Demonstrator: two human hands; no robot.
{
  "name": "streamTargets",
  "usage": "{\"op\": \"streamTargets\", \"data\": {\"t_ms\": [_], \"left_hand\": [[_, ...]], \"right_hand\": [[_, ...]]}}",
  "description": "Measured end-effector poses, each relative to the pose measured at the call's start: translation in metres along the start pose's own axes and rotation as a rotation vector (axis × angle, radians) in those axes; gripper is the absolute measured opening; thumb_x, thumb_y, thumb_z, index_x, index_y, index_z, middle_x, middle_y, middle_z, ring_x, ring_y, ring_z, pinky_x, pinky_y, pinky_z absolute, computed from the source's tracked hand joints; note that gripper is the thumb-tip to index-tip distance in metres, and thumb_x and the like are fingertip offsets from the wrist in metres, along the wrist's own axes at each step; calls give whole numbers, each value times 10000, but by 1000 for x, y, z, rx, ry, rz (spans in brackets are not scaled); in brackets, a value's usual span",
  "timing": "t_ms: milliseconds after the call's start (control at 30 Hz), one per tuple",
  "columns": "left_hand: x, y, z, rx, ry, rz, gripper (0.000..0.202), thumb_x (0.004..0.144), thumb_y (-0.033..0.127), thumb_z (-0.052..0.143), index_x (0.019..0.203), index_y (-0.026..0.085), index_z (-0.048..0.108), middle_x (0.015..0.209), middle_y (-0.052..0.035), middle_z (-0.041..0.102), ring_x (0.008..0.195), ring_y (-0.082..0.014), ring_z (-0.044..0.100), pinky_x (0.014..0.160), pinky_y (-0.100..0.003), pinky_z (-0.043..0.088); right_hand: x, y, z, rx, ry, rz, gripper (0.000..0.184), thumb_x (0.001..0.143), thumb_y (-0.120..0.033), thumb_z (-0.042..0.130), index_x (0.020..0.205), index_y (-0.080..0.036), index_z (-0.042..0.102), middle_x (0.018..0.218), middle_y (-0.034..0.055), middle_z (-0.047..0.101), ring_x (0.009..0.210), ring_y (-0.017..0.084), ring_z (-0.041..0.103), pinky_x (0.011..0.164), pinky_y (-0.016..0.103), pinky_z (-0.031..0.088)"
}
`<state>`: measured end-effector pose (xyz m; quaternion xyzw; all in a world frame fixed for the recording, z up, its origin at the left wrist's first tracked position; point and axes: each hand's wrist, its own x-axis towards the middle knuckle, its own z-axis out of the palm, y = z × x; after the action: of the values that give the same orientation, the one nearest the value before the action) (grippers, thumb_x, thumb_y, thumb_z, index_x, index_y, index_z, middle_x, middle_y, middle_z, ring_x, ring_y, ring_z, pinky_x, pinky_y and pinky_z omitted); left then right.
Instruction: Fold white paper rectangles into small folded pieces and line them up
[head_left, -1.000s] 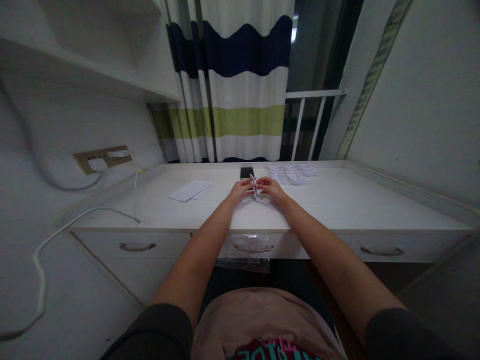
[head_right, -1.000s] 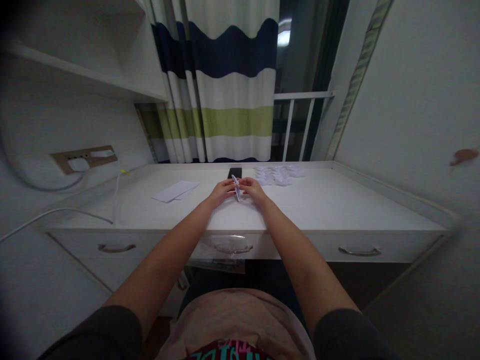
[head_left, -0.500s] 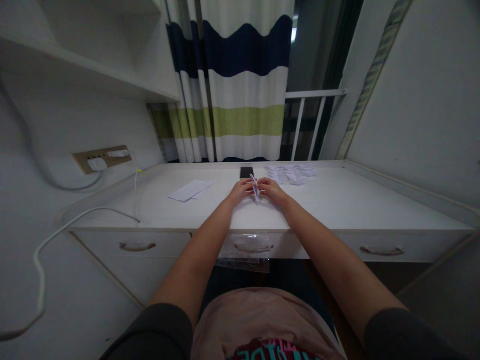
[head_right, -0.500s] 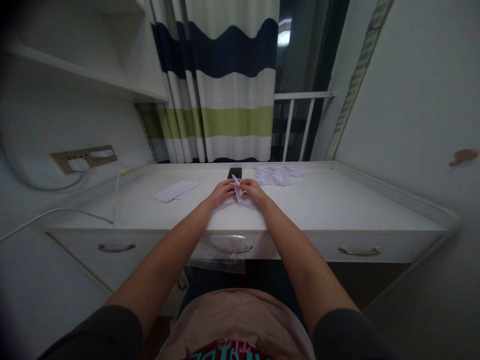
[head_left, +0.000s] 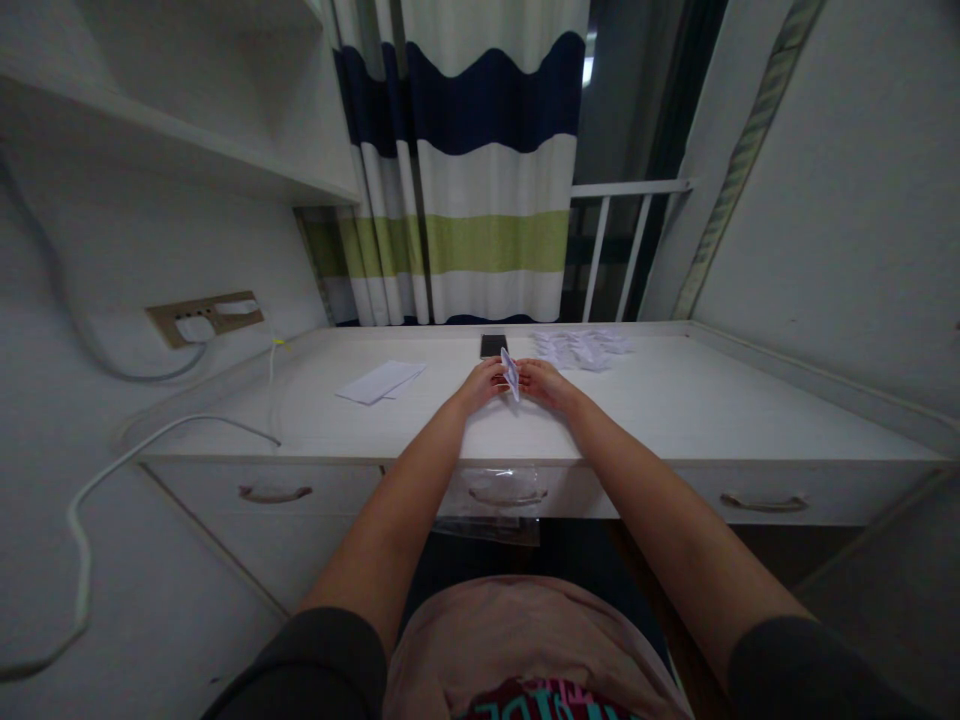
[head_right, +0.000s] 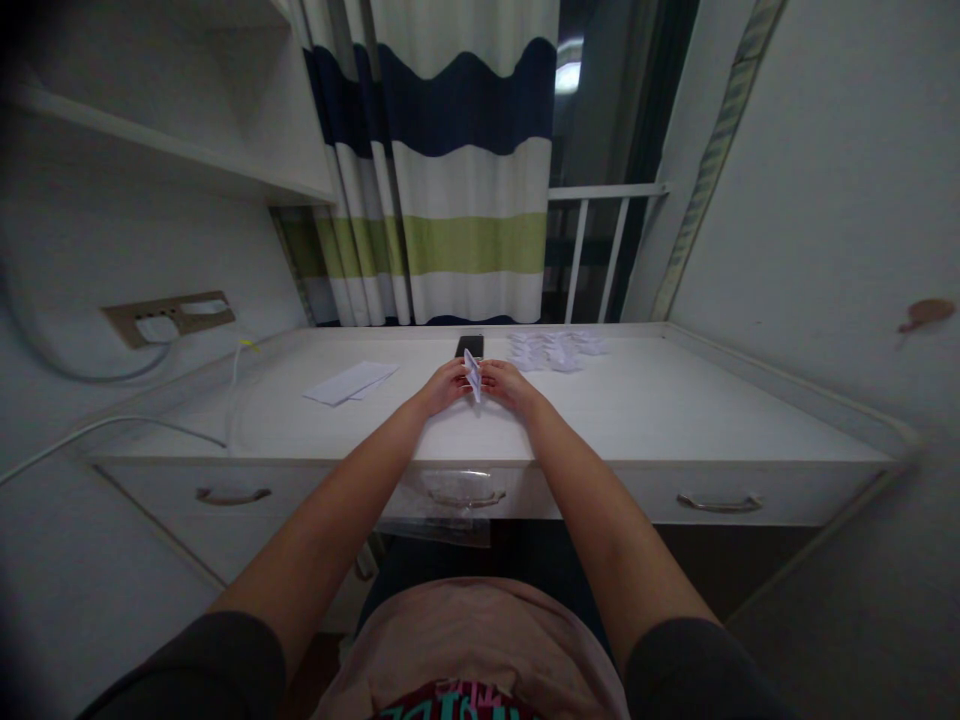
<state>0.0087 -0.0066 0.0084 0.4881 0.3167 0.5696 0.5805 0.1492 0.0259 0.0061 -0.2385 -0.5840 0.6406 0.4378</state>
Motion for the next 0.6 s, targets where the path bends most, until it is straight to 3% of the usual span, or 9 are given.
{"op": "streamTargets", "data": {"t_ms": [367,600], "left_hand": [[-1,1,-1,26,22,24,208,609,141,567,816,167,559,726,-7,600,661,-111,556,690,-267,445],[-2,2,1,25,30,26,206,595,138,580,797,166,556,691,11,585,642,-103,546,637,-238,438]], "right_hand": [[-2,-1,2,123,15,20,150,561,-195,707,633,-187,577,642,-2,620,641,120,571,686,254,470],[-2,0,1,86,7,36,120,592,-212,687,660,-187,591,651,-2,619,648,122,561,645,247,442]]}}
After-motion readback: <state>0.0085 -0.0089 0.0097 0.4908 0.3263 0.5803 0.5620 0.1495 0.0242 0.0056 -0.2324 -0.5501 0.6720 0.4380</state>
